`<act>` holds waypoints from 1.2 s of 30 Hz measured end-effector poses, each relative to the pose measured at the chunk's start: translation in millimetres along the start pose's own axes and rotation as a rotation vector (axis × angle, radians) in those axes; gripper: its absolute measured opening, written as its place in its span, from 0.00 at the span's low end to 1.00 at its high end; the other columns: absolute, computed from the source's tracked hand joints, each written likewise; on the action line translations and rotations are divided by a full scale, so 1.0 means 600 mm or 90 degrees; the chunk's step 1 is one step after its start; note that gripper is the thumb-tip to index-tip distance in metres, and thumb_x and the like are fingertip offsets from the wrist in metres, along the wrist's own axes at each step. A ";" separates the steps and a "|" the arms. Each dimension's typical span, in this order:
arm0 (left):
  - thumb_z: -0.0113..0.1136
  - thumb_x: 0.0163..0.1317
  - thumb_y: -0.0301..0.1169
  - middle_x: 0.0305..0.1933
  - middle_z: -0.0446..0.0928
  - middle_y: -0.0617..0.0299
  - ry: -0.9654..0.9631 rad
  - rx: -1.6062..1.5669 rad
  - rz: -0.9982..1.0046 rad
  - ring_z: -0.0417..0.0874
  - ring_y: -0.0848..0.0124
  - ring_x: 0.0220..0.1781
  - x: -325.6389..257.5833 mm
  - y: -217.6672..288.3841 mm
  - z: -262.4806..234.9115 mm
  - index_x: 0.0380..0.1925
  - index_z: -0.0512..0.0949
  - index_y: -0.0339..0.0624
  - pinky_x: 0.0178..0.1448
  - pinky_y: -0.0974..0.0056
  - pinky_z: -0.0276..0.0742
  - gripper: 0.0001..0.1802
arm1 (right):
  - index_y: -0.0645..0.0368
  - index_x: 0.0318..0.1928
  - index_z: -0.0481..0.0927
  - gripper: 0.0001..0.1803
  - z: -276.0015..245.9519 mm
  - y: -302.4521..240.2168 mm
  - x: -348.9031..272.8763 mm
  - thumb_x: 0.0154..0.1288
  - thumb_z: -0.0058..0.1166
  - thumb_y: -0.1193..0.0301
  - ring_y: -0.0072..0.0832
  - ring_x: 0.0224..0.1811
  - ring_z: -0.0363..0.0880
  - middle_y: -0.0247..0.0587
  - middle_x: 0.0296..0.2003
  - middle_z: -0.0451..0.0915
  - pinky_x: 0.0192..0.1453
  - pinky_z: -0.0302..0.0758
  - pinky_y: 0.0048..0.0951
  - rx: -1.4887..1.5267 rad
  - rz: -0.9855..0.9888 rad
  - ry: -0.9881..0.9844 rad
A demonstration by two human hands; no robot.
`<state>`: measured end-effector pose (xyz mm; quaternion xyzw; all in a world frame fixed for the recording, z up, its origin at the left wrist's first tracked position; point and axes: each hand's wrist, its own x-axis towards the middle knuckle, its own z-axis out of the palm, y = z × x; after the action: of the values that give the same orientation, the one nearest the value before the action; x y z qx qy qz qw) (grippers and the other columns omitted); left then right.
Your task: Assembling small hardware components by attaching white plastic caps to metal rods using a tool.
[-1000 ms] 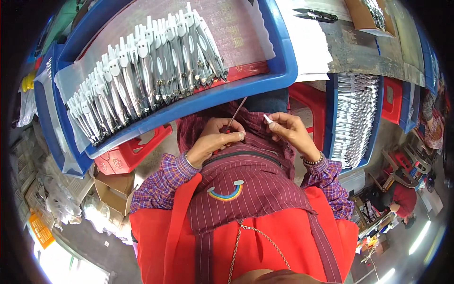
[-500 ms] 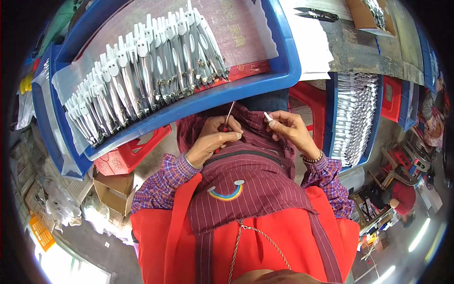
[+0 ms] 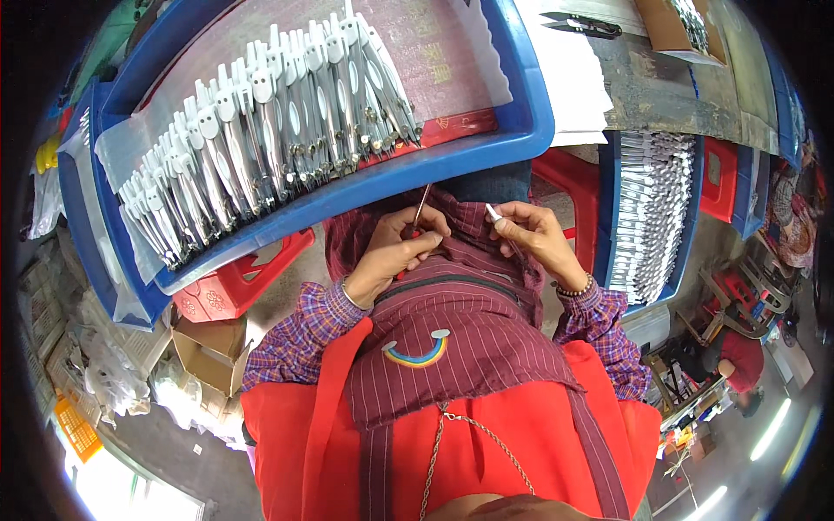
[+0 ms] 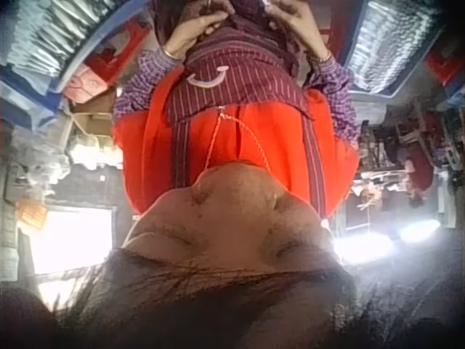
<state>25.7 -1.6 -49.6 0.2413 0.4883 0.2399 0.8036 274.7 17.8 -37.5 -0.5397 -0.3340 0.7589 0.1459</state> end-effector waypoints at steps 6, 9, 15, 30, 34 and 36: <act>0.57 0.56 0.23 0.20 0.69 0.70 -0.004 -0.015 0.031 0.63 0.86 0.16 0.003 -0.011 -0.005 0.32 0.77 0.41 0.19 0.78 0.55 0.04 | 0.63 0.47 0.77 0.12 0.000 -0.003 0.000 0.68 0.53 0.69 0.16 0.25 0.75 0.34 0.31 0.79 0.30 0.71 0.15 0.008 0.015 0.002; 0.56 0.57 0.22 0.20 0.69 0.70 0.002 -0.008 0.035 0.63 0.86 0.16 0.003 -0.009 -0.001 0.31 0.76 0.41 0.19 0.78 0.55 0.03 | 0.63 0.47 0.77 0.12 0.000 0.001 0.001 0.68 0.53 0.69 0.16 0.25 0.75 0.34 0.31 0.79 0.30 0.72 0.16 0.019 0.012 0.005; 0.56 0.57 0.21 0.22 0.70 0.69 0.005 -0.024 0.052 0.64 0.86 0.17 0.003 -0.010 0.001 0.30 0.76 0.41 0.19 0.78 0.56 0.03 | 0.64 0.48 0.76 0.12 -0.004 0.003 0.001 0.68 0.52 0.69 0.17 0.26 0.75 0.35 0.32 0.79 0.31 0.73 0.17 0.045 0.015 -0.006; 0.57 0.56 0.21 0.35 0.76 0.61 -0.040 0.018 -0.023 0.67 0.85 0.19 -0.002 0.004 -0.002 0.30 0.76 0.36 0.21 0.78 0.60 0.01 | 0.64 0.48 0.76 0.13 -0.004 0.005 0.002 0.69 0.52 0.69 0.17 0.26 0.76 0.35 0.32 0.79 0.32 0.74 0.17 0.061 0.013 -0.008; 0.60 0.56 0.22 0.34 0.76 0.62 -0.035 0.012 -0.025 0.67 0.85 0.18 0.000 0.001 -0.003 0.31 0.76 0.37 0.20 0.78 0.60 0.03 | 0.64 0.48 0.76 0.13 -0.005 0.005 0.002 0.68 0.52 0.69 0.17 0.26 0.76 0.35 0.32 0.79 0.31 0.74 0.17 0.064 0.011 -0.008; 0.61 0.55 0.22 0.35 0.76 0.61 -0.029 0.000 -0.018 0.67 0.85 0.18 0.001 0.002 0.000 0.31 0.76 0.38 0.20 0.78 0.59 0.04 | 0.64 0.48 0.76 0.13 -0.006 0.007 0.003 0.68 0.52 0.69 0.17 0.26 0.76 0.36 0.32 0.79 0.31 0.74 0.17 0.073 0.011 -0.007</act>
<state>25.4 -0.2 -49.0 0.2394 0.4731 0.2230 0.8180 278.2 17.2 -42.2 -0.5289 -0.2859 0.7812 0.1680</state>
